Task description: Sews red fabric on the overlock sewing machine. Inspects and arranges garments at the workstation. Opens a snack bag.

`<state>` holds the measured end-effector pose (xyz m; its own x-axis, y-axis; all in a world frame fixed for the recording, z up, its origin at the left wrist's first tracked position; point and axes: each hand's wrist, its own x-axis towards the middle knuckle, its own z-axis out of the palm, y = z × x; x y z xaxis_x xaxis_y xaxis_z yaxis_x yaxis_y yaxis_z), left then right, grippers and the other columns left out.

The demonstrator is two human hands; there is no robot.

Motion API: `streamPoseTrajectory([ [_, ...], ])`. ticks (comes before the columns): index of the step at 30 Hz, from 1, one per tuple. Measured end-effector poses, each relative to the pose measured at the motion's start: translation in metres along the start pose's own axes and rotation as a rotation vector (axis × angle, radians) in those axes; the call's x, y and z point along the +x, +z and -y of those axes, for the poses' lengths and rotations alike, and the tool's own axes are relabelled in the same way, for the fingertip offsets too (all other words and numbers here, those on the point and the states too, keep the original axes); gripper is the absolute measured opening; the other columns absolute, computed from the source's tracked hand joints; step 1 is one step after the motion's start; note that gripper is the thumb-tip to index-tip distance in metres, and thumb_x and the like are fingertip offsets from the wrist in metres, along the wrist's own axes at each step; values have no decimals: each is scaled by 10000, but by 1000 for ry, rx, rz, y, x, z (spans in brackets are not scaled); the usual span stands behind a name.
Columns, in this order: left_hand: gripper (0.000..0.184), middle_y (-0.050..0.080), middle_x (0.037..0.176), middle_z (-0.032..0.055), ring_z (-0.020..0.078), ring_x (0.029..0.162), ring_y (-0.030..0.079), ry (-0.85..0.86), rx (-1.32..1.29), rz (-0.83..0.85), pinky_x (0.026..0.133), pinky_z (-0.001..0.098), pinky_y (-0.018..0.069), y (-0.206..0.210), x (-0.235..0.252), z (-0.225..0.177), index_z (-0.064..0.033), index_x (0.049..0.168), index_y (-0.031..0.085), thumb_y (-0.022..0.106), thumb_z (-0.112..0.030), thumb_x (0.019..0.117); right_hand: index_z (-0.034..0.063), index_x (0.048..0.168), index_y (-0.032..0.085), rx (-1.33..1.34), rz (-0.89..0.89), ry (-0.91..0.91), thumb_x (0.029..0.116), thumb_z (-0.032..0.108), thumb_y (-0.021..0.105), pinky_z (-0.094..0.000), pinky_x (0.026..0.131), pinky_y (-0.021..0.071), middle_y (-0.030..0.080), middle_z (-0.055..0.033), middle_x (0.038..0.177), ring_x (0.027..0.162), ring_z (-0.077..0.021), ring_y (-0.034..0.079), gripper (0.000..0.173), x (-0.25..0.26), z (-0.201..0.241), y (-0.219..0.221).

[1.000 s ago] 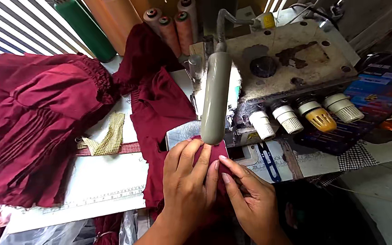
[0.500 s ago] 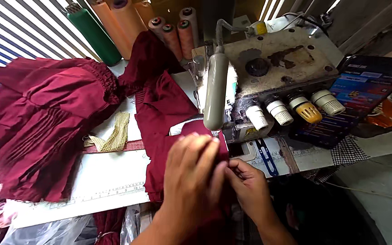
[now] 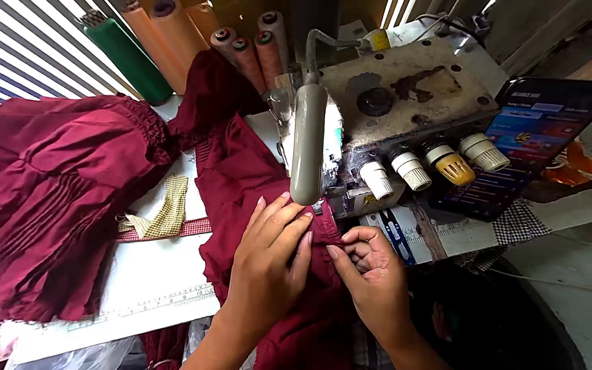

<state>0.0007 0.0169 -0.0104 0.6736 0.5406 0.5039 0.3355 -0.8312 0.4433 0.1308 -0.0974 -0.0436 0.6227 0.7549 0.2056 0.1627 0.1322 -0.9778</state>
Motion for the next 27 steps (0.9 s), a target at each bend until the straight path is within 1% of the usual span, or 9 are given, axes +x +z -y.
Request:
streamPoseTrajectory([
  [2, 233, 739, 1225, 57, 260, 1269, 633, 71, 29, 18, 1121, 497, 475, -1, -4, -5, -107, 1140, 762, 578, -117, 999, 0, 1129, 590, -8, -2, -31, 918, 50, 717, -179, 636, 595, 725, 2, 842, 721, -40, 694, 251, -2, 0, 1],
  [5, 251, 743, 1231, 40, 244, 1269, 639, 48, 48, 26, 1129, 512, 458, 0, -10, -9, -121, 1167, 763, 592, -210, 1005, -33, 1192, 606, -54, 18, -106, 954, 47, 683, -179, 731, 609, 727, -28, 972, 828, -39, 698, 262, -4, 1, 0],
  [8, 244, 751, 1213, 49, 228, 1253, 654, 23, 9, 3, 1129, 495, 475, 0, -6, -2, -103, 1125, 782, 625, -250, 1008, -20, 1121, 713, -140, 6, -189, 969, 35, 656, -202, 808, 621, 742, -62, 1060, 929, -67, 716, 171, -2, 0, 1],
  [10, 237, 750, 1221, 43, 221, 1259, 651, 25, -10, 13, 1126, 487, 480, -2, -2, 3, -106, 1112, 790, 619, -234, 1010, 6, 1073, 760, -194, -11, -222, 961, 26, 644, -191, 801, 611, 746, -61, 1032, 928, -66, 712, 162, 1, 1, 3],
  [13, 248, 745, 1235, 39, 213, 1284, 635, 22, -6, 41, 1135, 469, 480, -4, 3, 7, -109, 1118, 792, 597, -221, 1015, 11, 1067, 773, -248, -32, -228, 959, 40, 641, -173, 783, 605, 753, -59, 1011, 908, -53, 711, 173, 6, 3, 6],
  [17, 250, 742, 1226, 30, 198, 1303, 618, 44, -6, 56, 1161, 470, 457, -5, 10, 16, -106, 1105, 791, 581, -210, 1015, 27, 1117, 783, -315, -31, -216, 961, 69, 635, -139, 748, 573, 744, -35, 957, 849, -16, 681, 219, 8, 7, 7],
  [19, 271, 732, 1253, 33, 208, 1321, 603, 58, 34, 78, 1173, 500, 426, -9, 10, 13, -112, 1144, 780, 568, -233, 1026, 31, 1154, 778, -348, -24, -220, 963, 86, 632, -127, 730, 547, 732, -28, 936, 819, -6, 655, 247, 6, 7, 7],
  [23, 334, 738, 1251, 20, 251, 1277, 631, 48, 96, 52, 1120, 510, 460, -7, -1, -6, -140, 1178, 766, 593, -370, 1008, 27, 1160, 773, -298, -13, -231, 968, 66, 640, -152, 790, 576, 735, -38, 984, 887, -28, 677, 237, 1, 3, 4],
  [27, 296, 743, 1244, 31, 258, 1291, 628, 6, 34, 1, 1142, 505, 453, 1, -4, 0, -109, 1159, 774, 617, -306, 1003, 28, 1123, 783, -308, -60, -247, 958, 61, 648, -146, 771, 572, 731, -34, 959, 868, -25, 672, 215, 1, 3, 6],
])
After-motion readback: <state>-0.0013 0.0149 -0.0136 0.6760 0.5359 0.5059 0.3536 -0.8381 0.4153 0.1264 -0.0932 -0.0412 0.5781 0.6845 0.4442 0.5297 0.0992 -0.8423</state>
